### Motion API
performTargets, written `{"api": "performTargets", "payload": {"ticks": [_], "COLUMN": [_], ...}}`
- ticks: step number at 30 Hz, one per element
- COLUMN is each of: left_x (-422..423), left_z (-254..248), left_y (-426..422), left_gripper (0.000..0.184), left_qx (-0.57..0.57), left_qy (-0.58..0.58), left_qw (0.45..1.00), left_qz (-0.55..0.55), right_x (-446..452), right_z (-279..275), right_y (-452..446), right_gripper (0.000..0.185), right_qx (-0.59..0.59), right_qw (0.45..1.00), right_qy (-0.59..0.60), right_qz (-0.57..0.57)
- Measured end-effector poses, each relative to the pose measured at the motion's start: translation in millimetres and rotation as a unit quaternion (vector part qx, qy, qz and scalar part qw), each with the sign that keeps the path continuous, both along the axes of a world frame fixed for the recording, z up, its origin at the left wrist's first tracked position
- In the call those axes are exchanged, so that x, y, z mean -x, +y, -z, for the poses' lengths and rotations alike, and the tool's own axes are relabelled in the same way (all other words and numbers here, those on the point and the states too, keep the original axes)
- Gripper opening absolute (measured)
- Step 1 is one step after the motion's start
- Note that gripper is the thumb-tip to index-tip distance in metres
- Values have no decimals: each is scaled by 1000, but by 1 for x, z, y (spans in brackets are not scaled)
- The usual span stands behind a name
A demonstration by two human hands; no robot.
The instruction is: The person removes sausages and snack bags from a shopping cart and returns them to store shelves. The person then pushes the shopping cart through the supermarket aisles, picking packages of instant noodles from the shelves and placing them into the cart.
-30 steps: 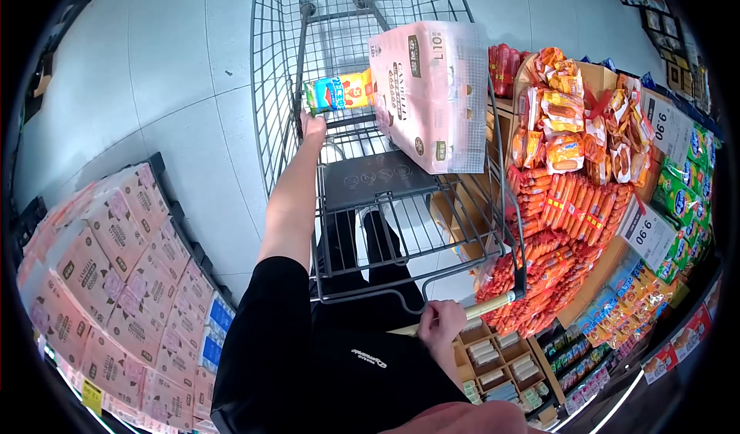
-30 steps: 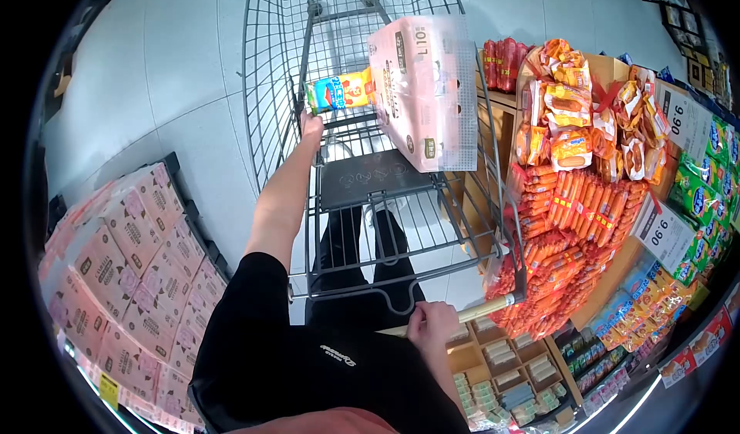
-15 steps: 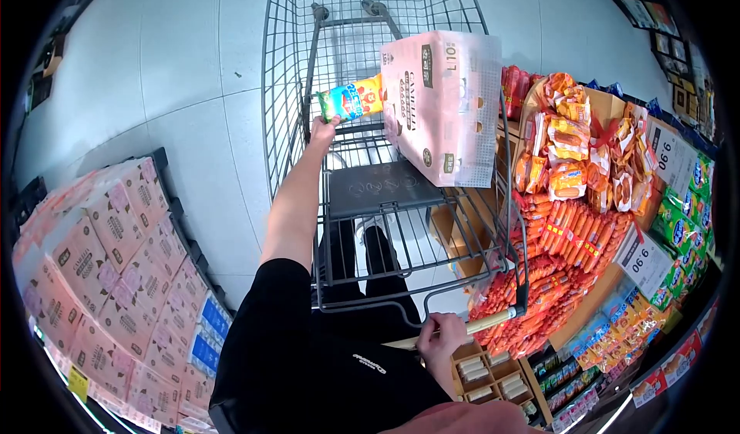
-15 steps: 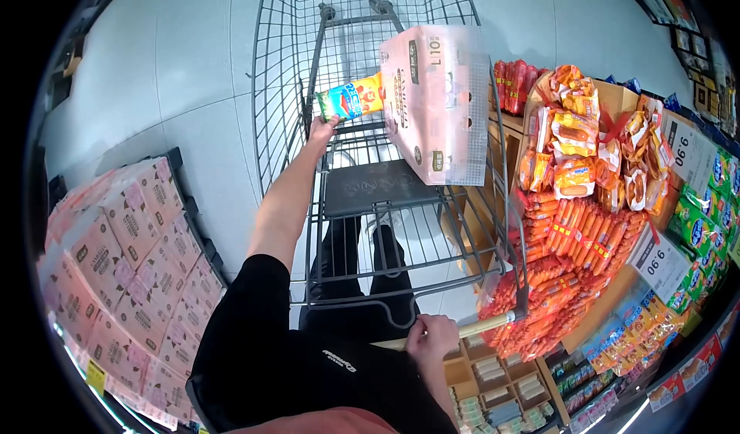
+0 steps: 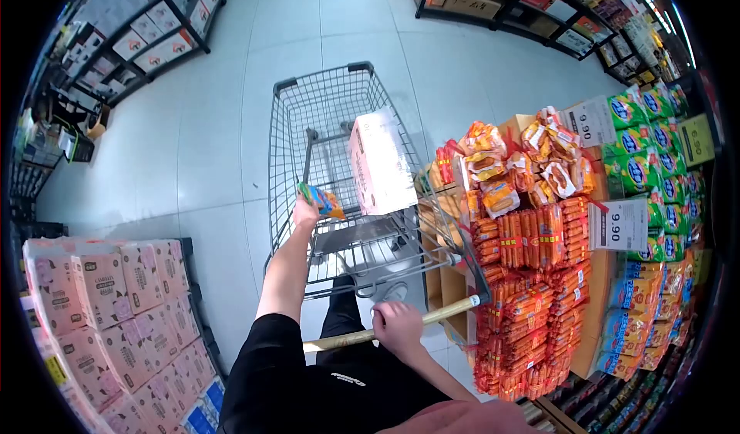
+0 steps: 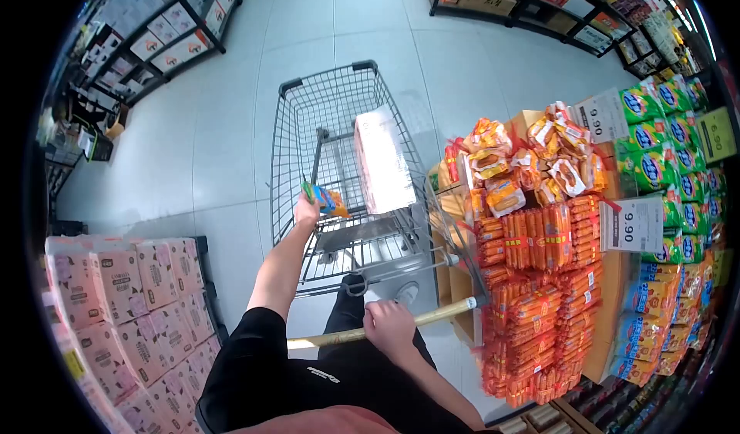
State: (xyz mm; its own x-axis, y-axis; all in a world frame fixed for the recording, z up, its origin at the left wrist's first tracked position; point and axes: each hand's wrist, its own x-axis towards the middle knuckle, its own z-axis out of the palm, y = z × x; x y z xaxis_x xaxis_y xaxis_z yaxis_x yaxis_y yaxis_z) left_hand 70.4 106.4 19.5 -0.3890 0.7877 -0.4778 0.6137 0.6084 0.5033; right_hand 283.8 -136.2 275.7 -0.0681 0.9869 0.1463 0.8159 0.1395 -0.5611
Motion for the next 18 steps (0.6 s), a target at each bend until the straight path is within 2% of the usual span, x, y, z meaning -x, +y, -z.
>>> {"api": "performTargets", "payload": {"ticks": [2, 5, 7, 9, 11, 13, 14, 15, 16, 18], "left_x": [3, 13, 7, 0, -13, -40, -52, -66, -84, -116], "left_z": [-38, -56, -99, -144, -199, -277, -302, -323, -346, -363], "left_y": [-9, -21, -37, -50, -73, -115, -135, -157, -184, -226], "left_gripper": [33, 30, 22, 20, 19, 16, 16, 15, 15, 16], "left_qx": [-29, -81, -209, -267, -364, -415, -434, -450, -465, -497], "left_qy": [2, -37, -25, -90, -110, -188, -236, -284, -309, -348], "left_qw": [1000, 995, 978, 959, 925, 890, 869, 845, 828, 794], "left_qz": [2, -37, -8, -17, 14, 31, 39, 47, 44, 29], "right_x": [-5, -18, -29, -43, -62, -73, -79, -80, -79, -77], "right_z": [-3, 2, -2, 4, -12, -24, -38, -58, -79, -90], "right_y": [-4, -9, -6, -1, 1, 4, 2, -1, -6, -13], "right_gripper": [7, 4, 10, 14, 22, 22, 37, 37, 46, 66], "right_qx": [-52, -2, 43, 116, 168, 202, 239, 234, 221, 195], "right_qw": [998, 994, 975, 916, 872, 802, 767, 767, 727, 649], "right_qy": [17, 103, 213, 382, 457, 561, 594, 595, 649, 732], "right_qz": [-21, -32, -40, -36, -44, -34, -39, -46, -45, -69]}}
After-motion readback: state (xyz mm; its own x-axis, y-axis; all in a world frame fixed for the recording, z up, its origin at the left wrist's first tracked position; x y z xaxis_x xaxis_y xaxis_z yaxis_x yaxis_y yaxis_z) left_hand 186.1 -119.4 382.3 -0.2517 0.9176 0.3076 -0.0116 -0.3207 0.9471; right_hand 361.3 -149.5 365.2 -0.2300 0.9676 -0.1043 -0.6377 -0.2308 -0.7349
